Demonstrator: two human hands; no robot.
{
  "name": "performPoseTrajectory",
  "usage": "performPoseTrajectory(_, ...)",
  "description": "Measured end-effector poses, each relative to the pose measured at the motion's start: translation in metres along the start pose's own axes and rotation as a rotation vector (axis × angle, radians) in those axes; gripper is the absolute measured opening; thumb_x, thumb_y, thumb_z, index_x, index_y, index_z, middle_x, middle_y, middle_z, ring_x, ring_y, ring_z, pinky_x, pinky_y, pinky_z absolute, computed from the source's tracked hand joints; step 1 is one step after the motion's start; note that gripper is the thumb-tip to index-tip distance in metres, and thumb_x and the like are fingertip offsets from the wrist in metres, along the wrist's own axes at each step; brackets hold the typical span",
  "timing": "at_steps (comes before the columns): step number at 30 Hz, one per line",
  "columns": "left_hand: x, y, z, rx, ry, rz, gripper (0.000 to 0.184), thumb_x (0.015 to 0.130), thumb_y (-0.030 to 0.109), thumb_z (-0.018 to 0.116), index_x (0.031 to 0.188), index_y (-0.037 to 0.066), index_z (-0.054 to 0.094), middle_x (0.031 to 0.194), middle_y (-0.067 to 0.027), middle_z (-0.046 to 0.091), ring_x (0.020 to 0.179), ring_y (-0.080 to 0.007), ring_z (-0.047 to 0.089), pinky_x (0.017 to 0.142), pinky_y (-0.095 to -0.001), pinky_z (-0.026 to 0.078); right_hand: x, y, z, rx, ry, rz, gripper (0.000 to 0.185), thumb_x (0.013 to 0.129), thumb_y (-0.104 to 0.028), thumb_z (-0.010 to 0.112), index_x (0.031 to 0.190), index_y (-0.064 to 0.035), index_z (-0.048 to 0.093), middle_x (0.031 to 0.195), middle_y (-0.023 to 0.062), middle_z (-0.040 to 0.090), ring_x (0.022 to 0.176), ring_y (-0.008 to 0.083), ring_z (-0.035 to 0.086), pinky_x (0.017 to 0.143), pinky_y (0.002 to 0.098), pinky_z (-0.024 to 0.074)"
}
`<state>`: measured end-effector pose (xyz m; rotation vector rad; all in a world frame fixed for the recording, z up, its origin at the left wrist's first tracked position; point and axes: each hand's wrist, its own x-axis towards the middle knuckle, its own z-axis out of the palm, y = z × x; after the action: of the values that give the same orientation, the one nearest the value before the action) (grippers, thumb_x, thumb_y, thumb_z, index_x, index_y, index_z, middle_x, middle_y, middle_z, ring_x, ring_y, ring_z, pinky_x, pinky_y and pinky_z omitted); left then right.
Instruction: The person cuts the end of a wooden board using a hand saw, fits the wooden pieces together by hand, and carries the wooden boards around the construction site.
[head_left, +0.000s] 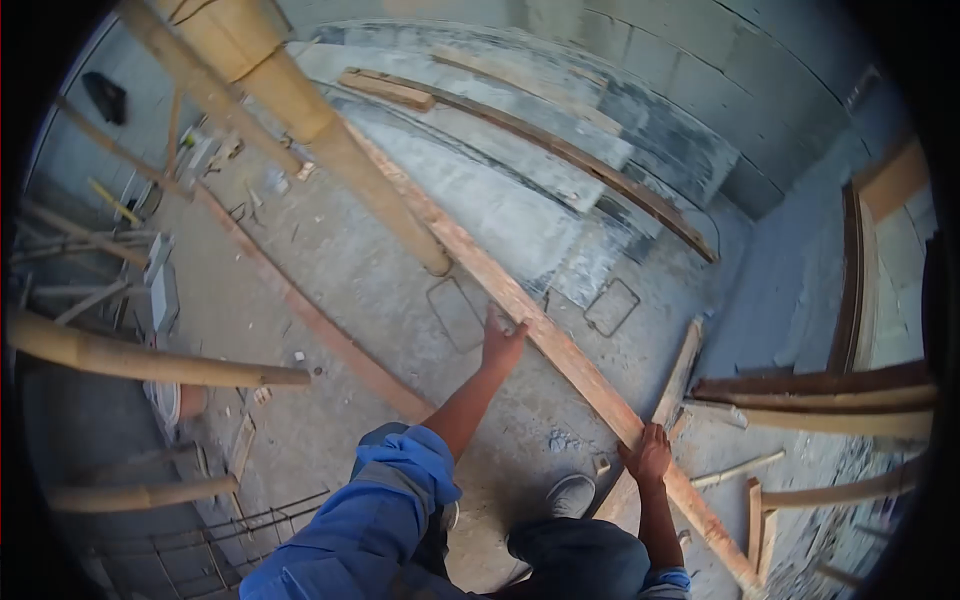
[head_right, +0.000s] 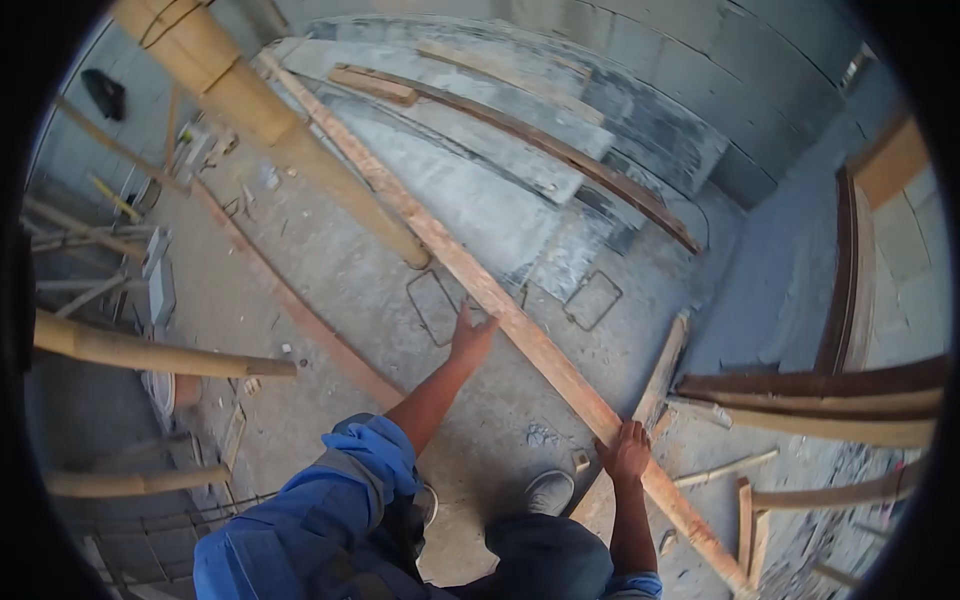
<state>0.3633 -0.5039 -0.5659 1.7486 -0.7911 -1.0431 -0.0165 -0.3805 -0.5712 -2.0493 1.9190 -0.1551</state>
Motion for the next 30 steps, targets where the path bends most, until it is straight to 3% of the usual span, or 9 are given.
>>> performPoseTrajectory(2, -0.038, -0.008, -0.008, 0.033, -0.085, -0.043, 0.110, 0.089, 0.050, 0.076, 0.160, -0.008, 0.014, 0.162, -0.0353, 0.023, 0.153, -0.0410, 0.024, 0.120, -0.0448, 0.033, 0.002, -0.005, -0.028, 0.029, -0.235, 0.006, 0.091, 0.063, -0.044, 0.093, 0.132, -0.0043, 0.049, 0.122, 0.0203, 0.059, 0.119, 0.0406, 0.057, 0.105, 0.0539, 0.0426)
performPoseTrajectory(5, -0.107, -0.005, -0.042, 0.447, -0.273, -0.140, 0.110, 0.089, 0.060, 0.069, 0.160, -0.006, 0.017, 0.161, -0.0372, 0.022, 0.151, -0.0461, 0.027, 0.119, -0.0474, 0.035, 0.003, -0.030, -0.083, -0.113, -0.466, 0.104, 0.129, 0.064, -0.055, 0.092, 0.159, -0.0058, 0.021, 0.146, 0.0249, 0.047, 0.139, 0.0431, 0.042, 0.117, 0.0545, 0.0322)
performPoseTrajectory(6, -0.131, 0.011, -0.064, 0.546, -0.353, -0.184, 0.109, 0.089, 0.062, 0.068, 0.159, -0.006, 0.019, 0.161, -0.0378, 0.021, 0.150, -0.0482, 0.028, 0.119, -0.0475, 0.034, 0.001, -0.031, -0.091, -0.151, -0.438, 0.094, 0.124, 0.066, -0.054, 0.091, 0.158, -0.0052, 0.023, 0.146, 0.0257, 0.047, 0.137, 0.0442, 0.045, 0.115, 0.0543, 0.0361)
performPoseTrajectory(8, -0.168, 0.033, -0.102, 0.591, -0.344, -0.237, 0.102, 0.088, 0.062, 0.068, 0.155, -0.006, 0.032, 0.154, -0.0366, 0.037, 0.142, -0.0461, 0.043, 0.116, -0.0472, 0.039, 0.010, -0.067, -0.135, -0.148, -0.530, 0.225, 0.110, 0.069, -0.052, 0.090, 0.152, -0.0032, 0.036, 0.143, 0.0277, 0.050, 0.132, 0.0433, 0.051, 0.109, 0.0505, 0.0443)
performPoseTrajectory(11, -0.194, 0.098, -0.172, 0.442, -0.347, -0.485, 0.090, 0.089, 0.061, 0.068, 0.146, -0.005, 0.048, 0.141, -0.0317, 0.056, 0.131, -0.0418, 0.057, 0.109, -0.0461, 0.046, 0.017, -0.097, -0.160, -0.017, -0.565, 0.096, 0.083, 0.074, -0.049, 0.087, 0.134, -0.0006, 0.056, 0.123, 0.0239, 0.067, 0.115, 0.0382, 0.065, 0.098, 0.0450, 0.0530)
performPoseTrajectory(14, -0.209, 0.097, -0.216, 0.404, -0.125, -0.458, 0.080, 0.089, 0.060, 0.068, 0.138, -0.003, 0.057, 0.125, -0.0255, 0.068, 0.119, -0.0379, 0.066, 0.102, -0.0449, 0.051, 0.027, -0.154, -0.182, -0.078, -0.723, 0.008, 0.080, 0.078, -0.053, 0.082, 0.133, -0.0013, 0.057, 0.124, 0.0230, 0.066, 0.116, 0.0381, 0.065, 0.098, 0.0460, 0.0525)
performPoseTrajectory(20, -0.213, 0.151, -0.325, 0.104, 0.018, -0.612, 0.075, 0.090, 0.058, 0.068, 0.132, -0.004, 0.062, 0.130, -0.0241, 0.067, 0.124, -0.0351, 0.064, 0.105, -0.0409, 0.048, 0.052, -0.341, -0.199, -0.289, -1.032, -0.177, 0.080, 0.081, -0.058, 0.078, 0.134, -0.0017, 0.058, 0.117, 0.0188, 0.071, 0.113, 0.0352, 0.068, 0.097, 0.0452, 0.0533)
performPoseTrajectory(24, -0.201, 0.170, -0.415, 0.369, -0.077, -0.654, 0.070, 0.091, 0.052, 0.068, 0.135, -0.001, 0.058, 0.134, -0.0244, 0.063, 0.127, -0.0401, 0.059, 0.105, -0.0465, 0.049, 0.070, -0.480, -0.172, -0.191, -1.008, -0.260, 0.077, 0.082, -0.057, 0.077, 0.133, -0.0023, 0.059, 0.113, 0.0177, 0.073, 0.110, 0.0335, 0.070, 0.093, 0.0447, 0.0545)
performPoseTrajectory(30, -0.133, 0.238, -0.530, 0.685, -0.076, -0.491, 0.062, 0.090, 0.050, 0.069, 0.134, 0.007, 0.060, 0.129, -0.0211, 0.065, 0.127, -0.0364, 0.059, 0.113, -0.0554, 0.038, 0.103, -0.708, -0.125, 0.049, -0.994, -0.438, 0.073, 0.084, -0.053, 0.077, 0.128, 0.0021, 0.060, 0.106, 0.0191, 0.075, 0.103, 0.0343, 0.072, 0.090, 0.0421, 0.0554)
